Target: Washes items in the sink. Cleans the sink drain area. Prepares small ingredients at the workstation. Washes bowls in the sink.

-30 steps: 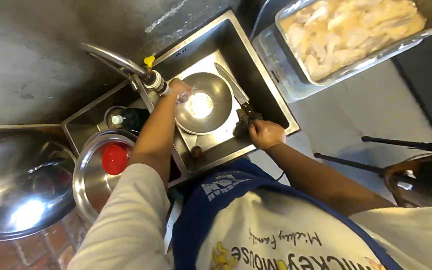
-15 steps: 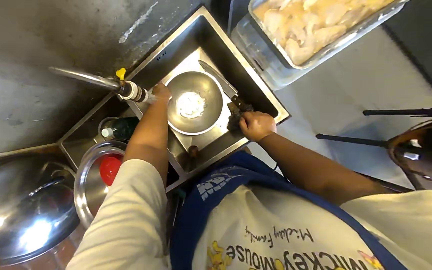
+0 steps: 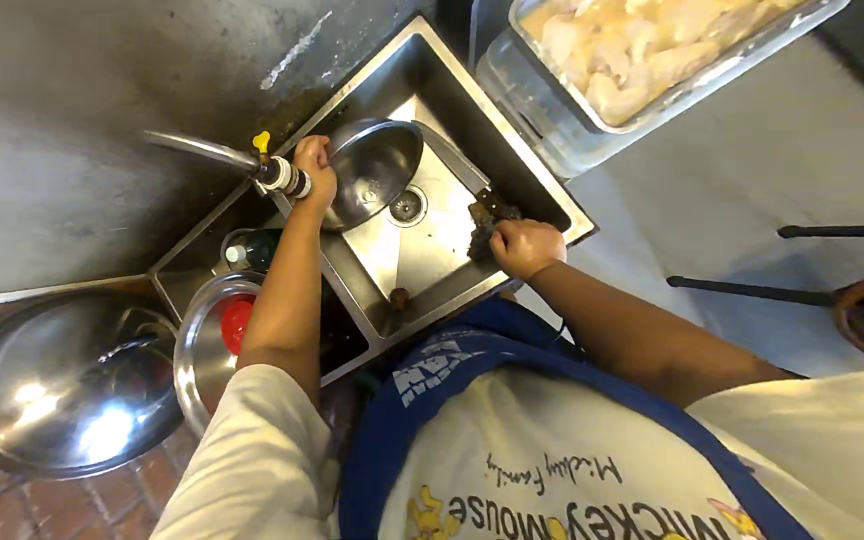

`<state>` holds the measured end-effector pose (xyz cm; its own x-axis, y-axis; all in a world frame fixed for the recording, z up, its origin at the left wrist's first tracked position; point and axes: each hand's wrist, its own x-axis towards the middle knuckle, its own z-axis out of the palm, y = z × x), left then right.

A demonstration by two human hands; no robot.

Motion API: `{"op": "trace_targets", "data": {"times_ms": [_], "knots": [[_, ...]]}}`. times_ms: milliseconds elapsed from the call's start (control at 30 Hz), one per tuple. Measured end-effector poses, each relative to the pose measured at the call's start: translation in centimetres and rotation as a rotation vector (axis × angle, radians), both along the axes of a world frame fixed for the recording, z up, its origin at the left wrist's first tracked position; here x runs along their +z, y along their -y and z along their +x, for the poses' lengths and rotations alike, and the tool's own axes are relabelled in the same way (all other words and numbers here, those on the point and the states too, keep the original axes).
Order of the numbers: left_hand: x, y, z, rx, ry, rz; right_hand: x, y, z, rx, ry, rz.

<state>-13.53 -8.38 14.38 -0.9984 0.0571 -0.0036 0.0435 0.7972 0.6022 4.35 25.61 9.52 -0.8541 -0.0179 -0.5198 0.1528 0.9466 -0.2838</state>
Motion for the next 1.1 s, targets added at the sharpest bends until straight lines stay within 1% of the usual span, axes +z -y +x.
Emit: {"op": "trace_targets", "data": {"times_ms": [133, 200, 233, 333, 400, 433, 567, 700, 800, 867, 933, 1000, 1100], "knots": [[0.6, -0.6, 3.3, 0.073, -0.245, -0.033, 0.3, 0.1, 0.0, -0.021, 0.038, -0.003], [0.0, -1.1, 4.7, 0.121, -0.351, -0.016, 0.3, 0.0, -0.1, -0.019, 0.046, -0.004], [-0.2, -1.3, 5.5, 0.146, -0.366, -0.024, 0.4, 0.0, -0.1, -0.016, 0.04, -0.004], [0.4, -1.9, 8.1, 0.282, -0.272, -0.074, 0.7, 0.0, -0.1, -0.009, 0.052, -0.01], [0.6, -2.2, 9.8, 0.393, -0.291, -0.11, 0.6, 0.0, -0.1, -0.006, 0.056, -0.014], [0.7, -2.3, 10.7, 0.448, -0.294, -0.091, 0.6, 0.0, -0.1, -0.004, 0.056, -0.017], [2.2, -2.6, 14.2, 0.627, -0.195, 0.018, 0.7, -0.1, -0.6, 0.04, 0.137, -0.003], [4.0, -3.9, 16.9, 0.716, -0.129, 0.083, 1.3, -0.2, -1.4, 0.078, 0.269, -0.018], [4.9, -4.7, 18.1, 0.818, -0.113, 0.203, 0.9, -0.4, -2.7, 0.06, 0.357, -0.147], [4.9, -5.2, 18.9, 0.884, -0.104, 0.251, -0.7, -0.2, -4.1, 0.025, 0.346, -0.322], [5.1, -5.6, 19.5, 0.954, -0.063, 0.297, -1.3, 1.1, -6.2, 0.046, 0.302, -0.439], [5.3, -5.8, 20.1, 1.03, -0.018, 0.37, -0.5, 3.6, -8.6, 0.097, 0.261, -0.498], [5.6, -6.0, 20.6, 1.148, 0.044, 0.523, 0.9, 9.0, -12.3, 0.168, 0.211, -0.613]]}}
